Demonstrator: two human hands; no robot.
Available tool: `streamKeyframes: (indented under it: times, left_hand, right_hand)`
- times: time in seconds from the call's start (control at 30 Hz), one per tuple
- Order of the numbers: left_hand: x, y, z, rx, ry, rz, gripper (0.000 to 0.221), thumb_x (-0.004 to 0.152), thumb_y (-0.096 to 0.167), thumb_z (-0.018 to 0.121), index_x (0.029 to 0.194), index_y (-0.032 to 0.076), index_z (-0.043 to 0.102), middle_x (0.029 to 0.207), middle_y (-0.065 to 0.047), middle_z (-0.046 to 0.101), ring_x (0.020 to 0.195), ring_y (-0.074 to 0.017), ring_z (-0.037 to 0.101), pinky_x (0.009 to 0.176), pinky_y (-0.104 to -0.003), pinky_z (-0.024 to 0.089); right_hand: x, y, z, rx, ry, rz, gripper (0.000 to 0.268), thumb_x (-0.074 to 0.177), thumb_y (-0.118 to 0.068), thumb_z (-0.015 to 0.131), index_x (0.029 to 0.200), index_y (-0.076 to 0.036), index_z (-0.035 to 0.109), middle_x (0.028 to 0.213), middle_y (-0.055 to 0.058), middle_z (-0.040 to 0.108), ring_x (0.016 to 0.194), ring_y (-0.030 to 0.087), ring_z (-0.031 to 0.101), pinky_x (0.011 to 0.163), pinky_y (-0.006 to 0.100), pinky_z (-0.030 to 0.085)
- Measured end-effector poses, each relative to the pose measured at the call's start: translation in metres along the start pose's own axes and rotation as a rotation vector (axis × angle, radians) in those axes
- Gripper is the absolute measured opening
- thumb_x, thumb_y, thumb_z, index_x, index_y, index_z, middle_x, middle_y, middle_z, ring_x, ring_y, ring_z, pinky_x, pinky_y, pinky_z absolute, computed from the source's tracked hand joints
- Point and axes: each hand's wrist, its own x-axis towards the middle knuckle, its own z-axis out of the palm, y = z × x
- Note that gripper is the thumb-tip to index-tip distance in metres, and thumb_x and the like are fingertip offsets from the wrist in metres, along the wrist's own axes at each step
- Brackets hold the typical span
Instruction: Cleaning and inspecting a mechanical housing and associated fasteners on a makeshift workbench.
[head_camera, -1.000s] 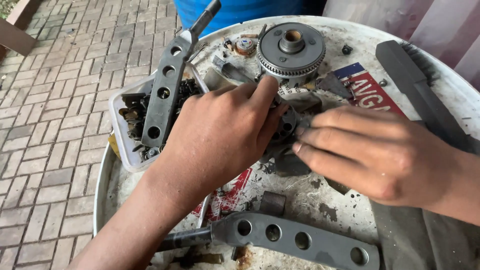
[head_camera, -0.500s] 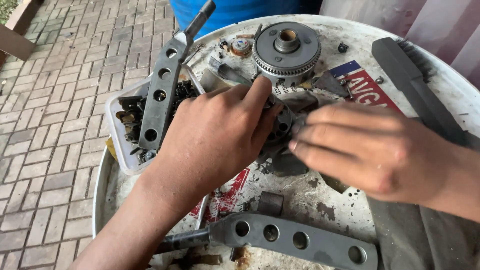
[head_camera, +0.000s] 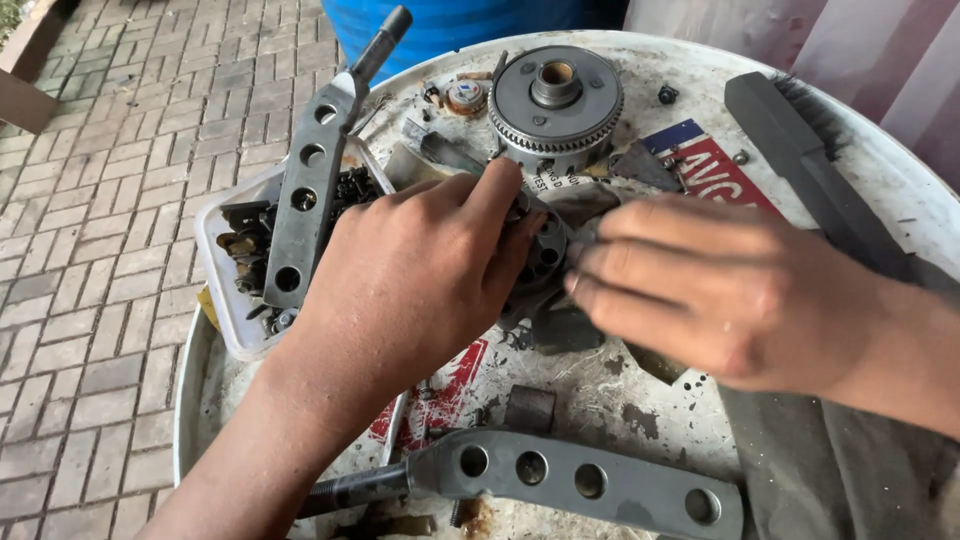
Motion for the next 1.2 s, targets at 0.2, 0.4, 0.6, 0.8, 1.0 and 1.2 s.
streamKeyframes:
  times: [0.2,0.4,0.6,0.8,1.0,1.2]
  left_hand:
    - [-0.001,0.0,0.0,-0.021,-0.02,-0.023,0.024,0.108,0.029,0.059,0.099,0.01,0.048,0.074,-0.005,0.064,0.049,-0.038,0.058,0.033,-0.053,0.045]
    - [-0.001,0.0,0.001,-0.032,-0.035,-0.04,0.023,0.108,0.031,0.057,0.1,0.011,0.048,0.077,-0.006,0.065,0.05,-0.0405,0.06,0.034,-0.055,0.046]
    - [-0.001,0.0,0.001,-0.032,-0.023,-0.021,0.023,0.108,0.03,0.057,0.099,0.01,0.049,0.076,-0.006,0.066,0.049,-0.0375,0.061,0.034,-0.054,0.047]
    - [-0.001,-0.002,0.001,-0.027,-0.007,0.0,0.023,0.108,0.03,0.056,0.097,0.011,0.049,0.073,-0.005,0.064,0.048,-0.0339,0.058,0.031,-0.051,0.045]
    - [0.0,-0.001,0.0,-0.047,-0.037,-0.01,0.022,0.109,0.029,0.055,0.099,0.011,0.049,0.074,-0.005,0.065,0.049,-0.0305,0.061,0.033,-0.051,0.05]
    - [-0.001,-0.002,0.001,-0.042,0.01,0.013,0.022,0.109,0.027,0.056,0.098,0.009,0.05,0.071,-0.005,0.063,0.046,-0.031,0.058,0.032,-0.05,0.048]
  right_hand:
    - [0.005,0.0,-0.006,0.077,0.008,0.02,0.012,0.09,0.017,0.074,0.087,0.005,0.072,0.089,0.021,0.07,0.084,0.034,0.066,0.071,0.036,0.061]
    - [0.001,0.002,0.0,0.126,0.008,-0.009,0.011,0.088,0.014,0.076,0.094,0.006,0.075,0.092,0.021,0.072,0.088,0.034,0.067,0.074,0.035,0.063]
    - [0.001,0.001,0.0,0.182,0.028,-0.028,0.012,0.089,0.011,0.076,0.097,0.003,0.075,0.092,0.018,0.073,0.088,0.033,0.069,0.079,0.036,0.064]
    - [0.011,-0.009,-0.011,0.142,0.007,-0.01,0.013,0.099,-0.001,0.061,0.102,0.006,0.071,0.101,0.022,0.07,0.094,0.039,0.065,0.086,0.047,0.059]
    - [0.004,-0.009,0.002,0.137,0.04,-0.007,0.013,0.087,0.012,0.079,0.096,0.003,0.076,0.095,0.021,0.075,0.086,0.034,0.071,0.078,0.036,0.064]
    - [0.002,-0.006,0.002,0.148,0.031,0.02,0.01,0.088,0.016,0.076,0.092,0.006,0.075,0.09,0.021,0.073,0.082,0.034,0.069,0.072,0.033,0.065]
